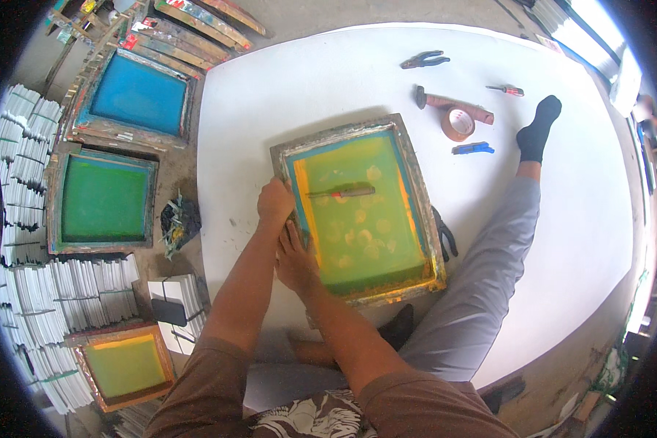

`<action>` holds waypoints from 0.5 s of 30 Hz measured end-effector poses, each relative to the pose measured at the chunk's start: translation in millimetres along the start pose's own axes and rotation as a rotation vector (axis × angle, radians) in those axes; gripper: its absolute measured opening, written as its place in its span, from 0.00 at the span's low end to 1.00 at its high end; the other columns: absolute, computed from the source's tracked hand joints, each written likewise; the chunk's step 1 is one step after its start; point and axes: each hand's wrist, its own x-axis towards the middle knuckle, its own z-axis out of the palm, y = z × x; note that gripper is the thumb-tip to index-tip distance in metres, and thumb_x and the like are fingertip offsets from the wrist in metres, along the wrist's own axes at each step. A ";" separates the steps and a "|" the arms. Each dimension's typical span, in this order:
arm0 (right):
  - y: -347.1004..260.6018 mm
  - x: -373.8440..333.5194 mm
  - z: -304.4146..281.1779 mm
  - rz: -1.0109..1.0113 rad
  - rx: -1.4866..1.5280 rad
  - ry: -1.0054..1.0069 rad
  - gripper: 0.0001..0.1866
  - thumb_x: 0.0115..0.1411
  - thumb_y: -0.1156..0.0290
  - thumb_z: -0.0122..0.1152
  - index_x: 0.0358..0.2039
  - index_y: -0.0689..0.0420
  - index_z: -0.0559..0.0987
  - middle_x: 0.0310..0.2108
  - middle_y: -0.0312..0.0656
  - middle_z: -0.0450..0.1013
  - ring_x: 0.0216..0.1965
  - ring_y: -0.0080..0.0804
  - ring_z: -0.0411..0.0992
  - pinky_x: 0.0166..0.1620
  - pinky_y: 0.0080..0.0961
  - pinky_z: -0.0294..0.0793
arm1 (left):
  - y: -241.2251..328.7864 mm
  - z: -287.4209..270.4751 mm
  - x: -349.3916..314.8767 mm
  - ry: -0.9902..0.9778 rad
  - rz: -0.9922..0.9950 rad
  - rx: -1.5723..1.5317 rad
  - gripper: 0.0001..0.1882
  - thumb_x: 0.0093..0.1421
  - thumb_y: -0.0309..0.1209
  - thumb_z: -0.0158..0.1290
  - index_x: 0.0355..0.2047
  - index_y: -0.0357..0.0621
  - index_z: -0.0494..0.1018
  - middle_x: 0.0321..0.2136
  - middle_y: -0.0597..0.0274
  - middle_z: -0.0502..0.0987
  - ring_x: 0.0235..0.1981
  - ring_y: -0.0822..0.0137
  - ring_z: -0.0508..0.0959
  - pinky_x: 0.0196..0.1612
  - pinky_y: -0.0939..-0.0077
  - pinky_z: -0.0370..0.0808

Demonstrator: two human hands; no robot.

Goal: The person sits on the floor and scrapes residue from the surface of a green screen printing frame using a utility knife and pliers. They remove debris from the frame edges and the surrounding floor, placing the waste into a black plastic bag.

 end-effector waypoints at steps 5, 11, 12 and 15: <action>-0.4 0.7 -1.6 0.008 -0.022 0.020 0.36 0.70 0.52 0.52 0.73 0.55 0.60 0.77 0.45 0.45 0.79 0.46 0.38 0.70 0.68 0.55 | -13.0 9.1 6.5 0.057 0.084 -0.170 0.17 0.72 0.40 0.50 0.41 0.35 0.75 0.36 0.39 0.83 0.41 0.37 0.83 0.43 0.45 0.80; -4.8 0.9 -3.3 0.003 -0.053 0.009 0.35 0.69 0.52 0.54 0.72 0.54 0.63 0.77 0.45 0.46 0.79 0.45 0.38 0.69 0.66 0.58 | -44.0 21.8 25.9 0.167 0.207 -0.434 0.16 0.69 0.37 0.54 0.32 0.33 0.75 0.29 0.41 0.80 0.32 0.44 0.81 0.39 0.52 0.76; -1.7 0.3 -3.1 0.004 -0.052 0.015 0.35 0.69 0.52 0.54 0.72 0.54 0.63 0.77 0.46 0.47 0.79 0.45 0.38 0.69 0.67 0.58 | -39.8 18.3 30.8 0.155 0.170 -0.547 0.17 0.69 0.37 0.54 0.30 0.32 0.75 0.27 0.43 0.79 0.30 0.46 0.79 0.38 0.54 0.75; -1.2 -1.2 -2.8 0.003 -0.042 0.026 0.34 0.68 0.52 0.54 0.70 0.54 0.66 0.77 0.46 0.47 0.79 0.45 0.38 0.69 0.67 0.58 | -38.4 7.8 43.0 0.161 0.126 -0.703 0.20 0.68 0.39 0.56 0.28 0.31 0.74 0.23 0.48 0.76 0.25 0.54 0.73 0.36 0.59 0.72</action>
